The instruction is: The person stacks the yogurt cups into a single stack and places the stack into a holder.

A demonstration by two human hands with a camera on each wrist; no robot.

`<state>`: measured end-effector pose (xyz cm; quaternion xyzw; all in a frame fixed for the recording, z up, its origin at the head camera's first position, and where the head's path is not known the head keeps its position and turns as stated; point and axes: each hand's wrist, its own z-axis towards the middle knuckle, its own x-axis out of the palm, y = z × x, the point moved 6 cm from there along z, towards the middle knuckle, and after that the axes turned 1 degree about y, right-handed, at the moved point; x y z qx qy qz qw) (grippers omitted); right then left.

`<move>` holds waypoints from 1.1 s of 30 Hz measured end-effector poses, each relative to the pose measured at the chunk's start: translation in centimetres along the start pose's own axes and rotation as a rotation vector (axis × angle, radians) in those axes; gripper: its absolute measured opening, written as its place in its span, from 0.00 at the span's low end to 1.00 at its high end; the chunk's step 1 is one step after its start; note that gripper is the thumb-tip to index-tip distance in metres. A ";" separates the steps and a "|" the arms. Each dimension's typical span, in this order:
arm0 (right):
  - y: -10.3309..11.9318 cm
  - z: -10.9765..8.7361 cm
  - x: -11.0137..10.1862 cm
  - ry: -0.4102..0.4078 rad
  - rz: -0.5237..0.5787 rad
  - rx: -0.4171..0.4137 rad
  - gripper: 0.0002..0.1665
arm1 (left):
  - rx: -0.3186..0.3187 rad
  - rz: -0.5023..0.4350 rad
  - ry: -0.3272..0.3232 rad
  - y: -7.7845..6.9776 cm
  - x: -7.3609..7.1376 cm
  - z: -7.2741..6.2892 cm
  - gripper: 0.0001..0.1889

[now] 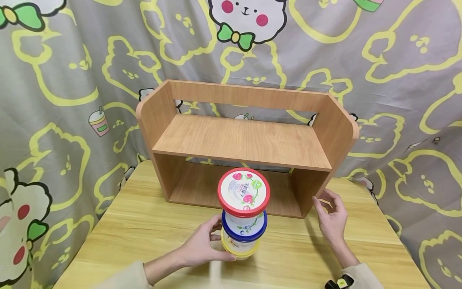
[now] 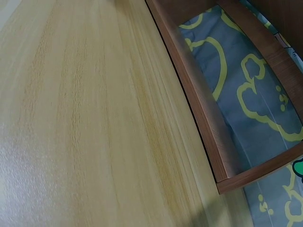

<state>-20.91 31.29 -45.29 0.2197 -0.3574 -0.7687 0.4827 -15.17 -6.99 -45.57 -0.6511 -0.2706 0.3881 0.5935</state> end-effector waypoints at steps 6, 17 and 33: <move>0.1 0.0 0.1 0.001 -0.008 -0.010 0.24 | 0.028 0.030 -0.022 -1.4 -1.1 0.6 0.46; -0.1 0.0 0.0 -0.013 0.033 -0.003 0.23 | 0.098 0.110 -0.051 -5.1 -3.0 1.8 0.44; -0.2 0.0 0.1 -0.020 0.017 -0.002 0.23 | 0.175 0.188 -0.046 -10.7 -5.3 3.4 0.43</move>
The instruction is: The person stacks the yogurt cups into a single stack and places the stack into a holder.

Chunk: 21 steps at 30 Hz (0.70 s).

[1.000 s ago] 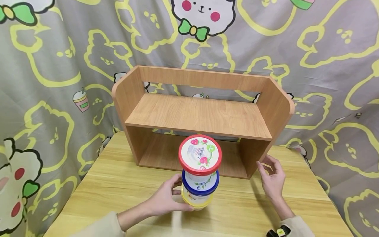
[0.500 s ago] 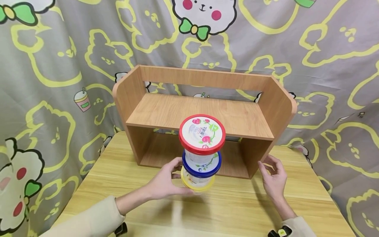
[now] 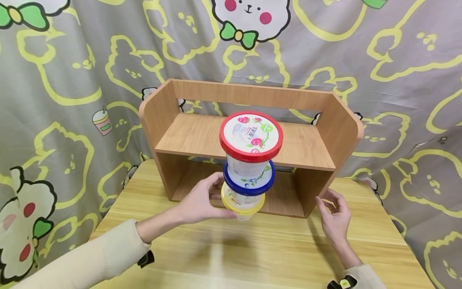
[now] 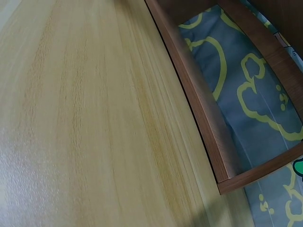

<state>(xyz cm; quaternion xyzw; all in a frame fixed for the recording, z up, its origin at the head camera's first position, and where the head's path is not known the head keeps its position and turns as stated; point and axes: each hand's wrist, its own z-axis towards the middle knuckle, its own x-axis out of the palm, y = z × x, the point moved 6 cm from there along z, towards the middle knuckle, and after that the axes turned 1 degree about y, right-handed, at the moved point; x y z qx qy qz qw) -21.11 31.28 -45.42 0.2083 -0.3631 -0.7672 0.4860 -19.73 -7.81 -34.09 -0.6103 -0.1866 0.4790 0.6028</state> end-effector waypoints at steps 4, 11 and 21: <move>0.1 0.0 0.0 0.000 -0.009 0.001 0.23 | 0.028 -0.010 0.024 -1.2 -1.0 1.1 0.41; 0.1 0.0 0.0 -0.001 0.005 0.014 0.24 | 0.071 -0.041 0.058 -3.0 -2.6 2.6 0.40; 0.2 0.1 0.0 0.004 -0.016 0.025 0.24 | 0.025 -0.069 0.032 -5.2 -5.0 4.2 0.40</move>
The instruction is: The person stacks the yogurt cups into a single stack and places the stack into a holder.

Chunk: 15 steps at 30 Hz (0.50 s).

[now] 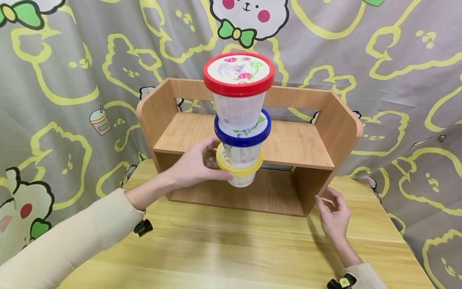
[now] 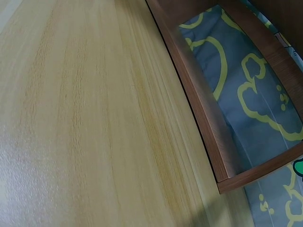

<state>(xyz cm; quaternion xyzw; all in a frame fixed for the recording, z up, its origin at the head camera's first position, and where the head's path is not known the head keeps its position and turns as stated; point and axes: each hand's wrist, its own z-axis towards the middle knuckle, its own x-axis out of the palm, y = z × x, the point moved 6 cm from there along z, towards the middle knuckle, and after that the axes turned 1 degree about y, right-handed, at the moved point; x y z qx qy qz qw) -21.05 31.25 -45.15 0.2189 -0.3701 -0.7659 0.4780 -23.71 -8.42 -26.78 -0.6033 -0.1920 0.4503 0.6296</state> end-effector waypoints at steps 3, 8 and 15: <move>0.0 0.0 0.0 0.002 -0.017 0.007 0.24 | 0.008 0.016 -0.016 -0.7 -0.9 0.7 0.40; -0.3 0.0 -0.1 -0.003 0.014 -0.006 0.24 | 0.004 0.059 -0.047 -1.1 -2.1 1.7 0.39; -0.4 -0.1 -0.1 -0.005 0.024 -0.011 0.24 | -0.002 0.100 -0.075 -0.7 -3.4 3.1 0.41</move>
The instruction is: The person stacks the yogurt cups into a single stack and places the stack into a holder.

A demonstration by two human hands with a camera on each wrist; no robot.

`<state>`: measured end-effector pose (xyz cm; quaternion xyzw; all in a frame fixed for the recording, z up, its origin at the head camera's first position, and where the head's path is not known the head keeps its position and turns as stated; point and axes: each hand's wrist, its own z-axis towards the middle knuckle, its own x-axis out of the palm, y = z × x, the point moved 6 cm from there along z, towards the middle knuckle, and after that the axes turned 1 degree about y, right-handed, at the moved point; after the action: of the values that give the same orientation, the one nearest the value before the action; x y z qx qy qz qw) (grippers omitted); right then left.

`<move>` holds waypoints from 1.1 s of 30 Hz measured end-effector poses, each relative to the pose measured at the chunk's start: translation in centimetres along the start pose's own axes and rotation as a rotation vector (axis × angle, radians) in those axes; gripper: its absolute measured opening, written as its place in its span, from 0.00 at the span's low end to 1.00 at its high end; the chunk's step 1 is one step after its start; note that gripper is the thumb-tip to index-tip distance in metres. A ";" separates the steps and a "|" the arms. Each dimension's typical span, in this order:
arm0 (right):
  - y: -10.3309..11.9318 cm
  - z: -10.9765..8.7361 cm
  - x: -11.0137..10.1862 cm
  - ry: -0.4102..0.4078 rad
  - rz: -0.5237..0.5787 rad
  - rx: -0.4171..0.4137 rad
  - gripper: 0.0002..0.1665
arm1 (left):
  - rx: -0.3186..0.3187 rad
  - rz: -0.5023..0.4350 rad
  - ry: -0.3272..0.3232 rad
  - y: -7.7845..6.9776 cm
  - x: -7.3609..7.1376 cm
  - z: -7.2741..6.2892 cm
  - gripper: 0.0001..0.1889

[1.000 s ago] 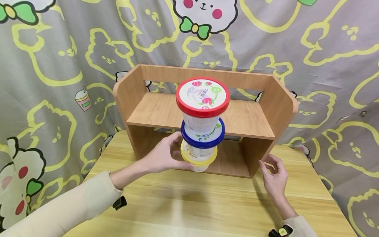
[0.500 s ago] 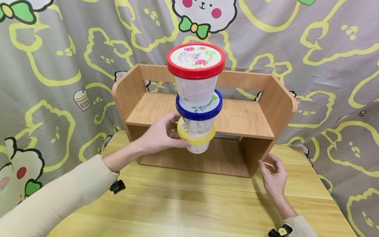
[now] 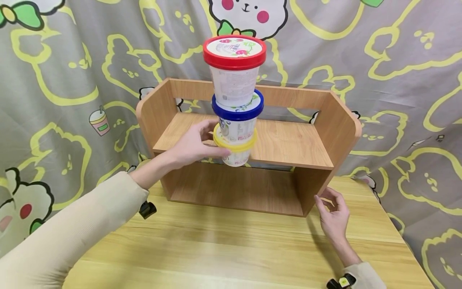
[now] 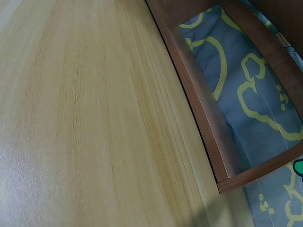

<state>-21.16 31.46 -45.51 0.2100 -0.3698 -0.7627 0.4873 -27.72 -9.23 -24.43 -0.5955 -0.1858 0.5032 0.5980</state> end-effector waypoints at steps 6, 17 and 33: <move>0.0 0.0 0.0 0.001 0.001 -0.005 0.24 | -0.040 0.038 -0.024 0.9 -0.7 1.4 0.41; 0.1 0.0 0.1 0.005 0.003 -0.009 0.24 | -0.096 0.044 -0.075 1.8 -1.5 3.1 0.40; 0.3 -0.1 0.2 0.007 0.028 -0.017 0.24 | -0.149 0.032 -0.050 2.3 -1.3 4.9 0.40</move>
<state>-21.05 31.17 -45.31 0.2034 -0.3643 -0.7582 0.5010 -33.20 -8.26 -24.95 -0.6287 -0.2280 0.5123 0.5389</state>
